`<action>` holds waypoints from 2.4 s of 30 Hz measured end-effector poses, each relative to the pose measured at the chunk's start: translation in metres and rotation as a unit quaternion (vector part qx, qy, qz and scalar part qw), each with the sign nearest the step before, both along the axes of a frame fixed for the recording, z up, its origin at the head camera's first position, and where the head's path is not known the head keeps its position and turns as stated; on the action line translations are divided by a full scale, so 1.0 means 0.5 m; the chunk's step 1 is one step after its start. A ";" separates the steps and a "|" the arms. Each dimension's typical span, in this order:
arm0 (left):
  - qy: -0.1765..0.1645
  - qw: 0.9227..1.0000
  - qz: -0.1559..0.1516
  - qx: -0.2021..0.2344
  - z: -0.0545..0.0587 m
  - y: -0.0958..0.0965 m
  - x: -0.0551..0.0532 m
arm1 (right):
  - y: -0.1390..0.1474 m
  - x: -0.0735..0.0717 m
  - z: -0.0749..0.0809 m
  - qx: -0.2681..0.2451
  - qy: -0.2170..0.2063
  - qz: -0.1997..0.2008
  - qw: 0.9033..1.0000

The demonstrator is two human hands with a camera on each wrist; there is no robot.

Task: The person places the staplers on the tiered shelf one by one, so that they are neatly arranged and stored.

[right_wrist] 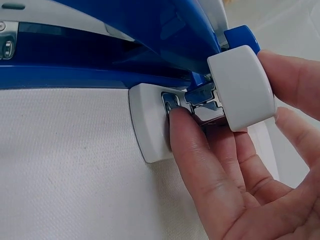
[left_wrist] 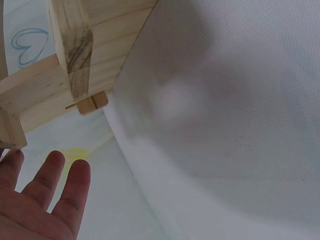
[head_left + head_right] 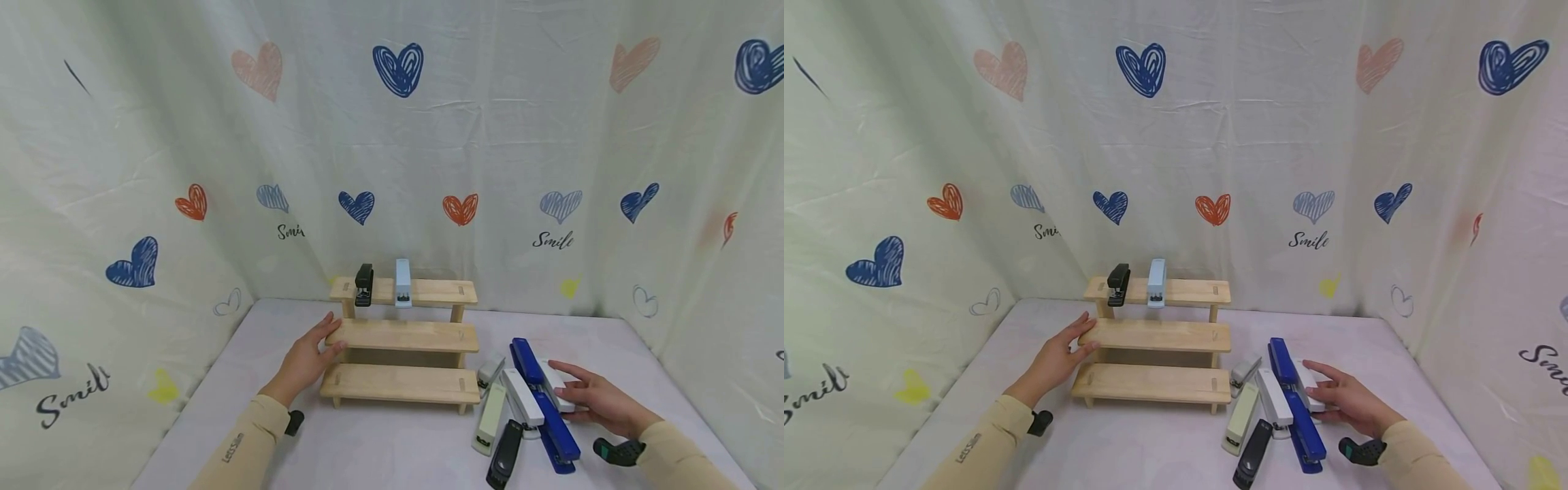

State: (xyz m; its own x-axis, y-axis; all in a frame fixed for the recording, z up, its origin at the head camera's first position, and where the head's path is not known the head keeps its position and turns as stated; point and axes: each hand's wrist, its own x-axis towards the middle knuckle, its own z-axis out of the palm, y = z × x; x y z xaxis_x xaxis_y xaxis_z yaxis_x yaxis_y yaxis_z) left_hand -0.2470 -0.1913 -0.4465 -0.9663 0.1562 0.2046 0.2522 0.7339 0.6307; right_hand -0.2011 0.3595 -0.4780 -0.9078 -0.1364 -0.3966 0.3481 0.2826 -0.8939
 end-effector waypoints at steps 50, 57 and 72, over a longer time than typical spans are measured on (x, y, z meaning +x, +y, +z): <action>-0.006 0.999 -0.011 0.035 -0.009 -0.003 -0.004 | 0.012 0.014 0.003 -0.013 0.022 -0.035 0.999; -0.006 0.999 -0.018 0.036 -0.007 -0.002 -0.005 | 0.029 0.006 0.046 0.012 0.037 -0.006 0.999; -0.013 0.999 -0.016 0.036 -0.011 -0.004 -0.008 | -0.095 -0.106 0.269 -0.032 0.114 0.082 0.990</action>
